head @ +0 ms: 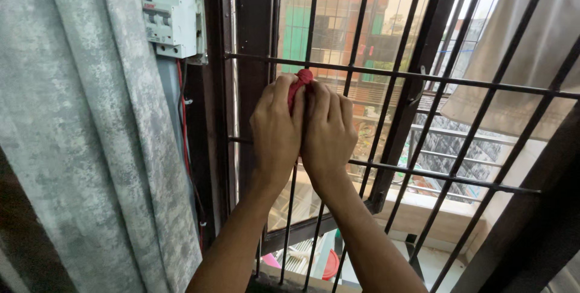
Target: The person unfolds a red cloth and wipes the metal window grille with both hands. The person cleans the vertical and horizontal bars of the grille, moving the cloth along the frame.
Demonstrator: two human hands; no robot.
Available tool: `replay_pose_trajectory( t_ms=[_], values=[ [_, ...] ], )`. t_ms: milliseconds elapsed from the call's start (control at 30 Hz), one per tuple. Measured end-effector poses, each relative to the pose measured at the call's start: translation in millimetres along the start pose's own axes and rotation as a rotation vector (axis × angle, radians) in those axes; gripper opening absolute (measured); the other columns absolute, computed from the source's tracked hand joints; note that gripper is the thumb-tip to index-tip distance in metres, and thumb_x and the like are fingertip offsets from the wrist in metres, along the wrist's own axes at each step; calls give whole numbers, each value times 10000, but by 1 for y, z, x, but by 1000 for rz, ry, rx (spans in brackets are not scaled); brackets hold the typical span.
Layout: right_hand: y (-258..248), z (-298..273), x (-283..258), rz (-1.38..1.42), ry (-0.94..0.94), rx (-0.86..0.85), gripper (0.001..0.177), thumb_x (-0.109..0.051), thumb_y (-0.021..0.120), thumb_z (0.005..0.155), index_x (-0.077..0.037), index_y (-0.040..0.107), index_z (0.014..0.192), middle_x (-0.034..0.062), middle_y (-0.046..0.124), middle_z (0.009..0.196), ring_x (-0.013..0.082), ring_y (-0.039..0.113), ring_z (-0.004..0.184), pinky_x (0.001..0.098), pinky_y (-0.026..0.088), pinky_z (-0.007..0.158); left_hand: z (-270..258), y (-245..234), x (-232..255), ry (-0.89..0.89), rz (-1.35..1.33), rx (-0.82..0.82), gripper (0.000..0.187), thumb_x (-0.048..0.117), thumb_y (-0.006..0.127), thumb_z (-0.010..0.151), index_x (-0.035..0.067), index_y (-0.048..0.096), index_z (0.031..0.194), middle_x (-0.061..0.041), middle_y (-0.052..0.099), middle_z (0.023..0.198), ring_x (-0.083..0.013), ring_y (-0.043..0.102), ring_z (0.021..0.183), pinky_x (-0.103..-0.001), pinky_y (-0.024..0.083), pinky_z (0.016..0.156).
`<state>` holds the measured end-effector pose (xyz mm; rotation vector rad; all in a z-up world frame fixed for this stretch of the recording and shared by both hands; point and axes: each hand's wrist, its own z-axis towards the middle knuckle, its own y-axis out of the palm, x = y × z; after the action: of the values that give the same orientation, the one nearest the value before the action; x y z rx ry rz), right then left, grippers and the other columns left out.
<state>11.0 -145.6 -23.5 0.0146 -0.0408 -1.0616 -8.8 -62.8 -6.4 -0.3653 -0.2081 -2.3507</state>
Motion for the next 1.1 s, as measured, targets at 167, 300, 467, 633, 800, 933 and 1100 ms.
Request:
replay_pose_trajectory(
  t_ms=[167, 300, 467, 633, 800, 933, 1100],
  values=[
    [21, 13, 20, -14, -15, -49, 304, -145, 653, 977, -6, 640, 1246, 98, 734, 1136, 272, 688, 1047, 357, 581, 773, 14, 21, -8, -69, -123, 2, 122, 137, 609, 1039, 40, 608, 1114, -164, 736, 993, -331, 759, 907, -432, 590, 715],
    [31, 12, 29, 48, 30, -40, 259, -151, 625, 996, -31, 647, 1224, 79, 748, 1101, 252, 697, 1027, 365, 580, 773, 14, 33, -20, -109, -234, 6, 136, 149, 625, 1031, 30, 591, 1087, -158, 736, 975, -296, 774, 888, -394, 602, 704],
    [38, 14, 27, 66, 166, -94, 162, -185, 620, 1012, -78, 662, 1126, 44, 751, 1001, 244, 703, 973, 396, 556, 703, 14, 42, -32, -115, -356, 25, 137, 119, 658, 1012, 25, 592, 1088, -138, 743, 965, -239, 777, 909, -360, 599, 759],
    [33, 17, 25, 105, 121, -68, 142, -184, 616, 1012, -94, 651, 1116, 42, 746, 1012, 253, 696, 955, 401, 551, 701, 15, 42, -35, -109, -378, -2, 135, 122, 654, 1014, 39, 600, 1107, -128, 763, 993, -209, 787, 932, -342, 612, 759],
    [28, 11, 27, 90, 51, -115, 157, -169, 612, 1006, -82, 636, 1134, 64, 731, 1031, 278, 689, 989, 405, 554, 725, 7, 41, -36, -191, -301, -14, 155, 153, 670, 1014, 42, 598, 1095, -169, 760, 910, -265, 801, 871, -375, 589, 645],
    [22, -4, 27, 95, 5, -161, 195, -142, 595, 991, -51, 622, 1161, 88, 718, 1029, 296, 674, 977, 407, 561, 735, -9, 37, -42, -156, -266, -59, 158, 166, 651, 1030, 45, 583, 1108, -195, 735, 867, -313, 797, 836, -395, 578, 621],
    [13, -24, 29, 111, 26, -298, 145, -158, 602, 990, -51, 603, 1087, 98, 712, 959, 301, 672, 938, 408, 555, 656, -36, 32, -43, -223, -248, -116, 180, 184, 630, 1033, 53, 554, 1130, -202, 729, 838, -333, 799, 799, -411, 575, 572]
  ],
)
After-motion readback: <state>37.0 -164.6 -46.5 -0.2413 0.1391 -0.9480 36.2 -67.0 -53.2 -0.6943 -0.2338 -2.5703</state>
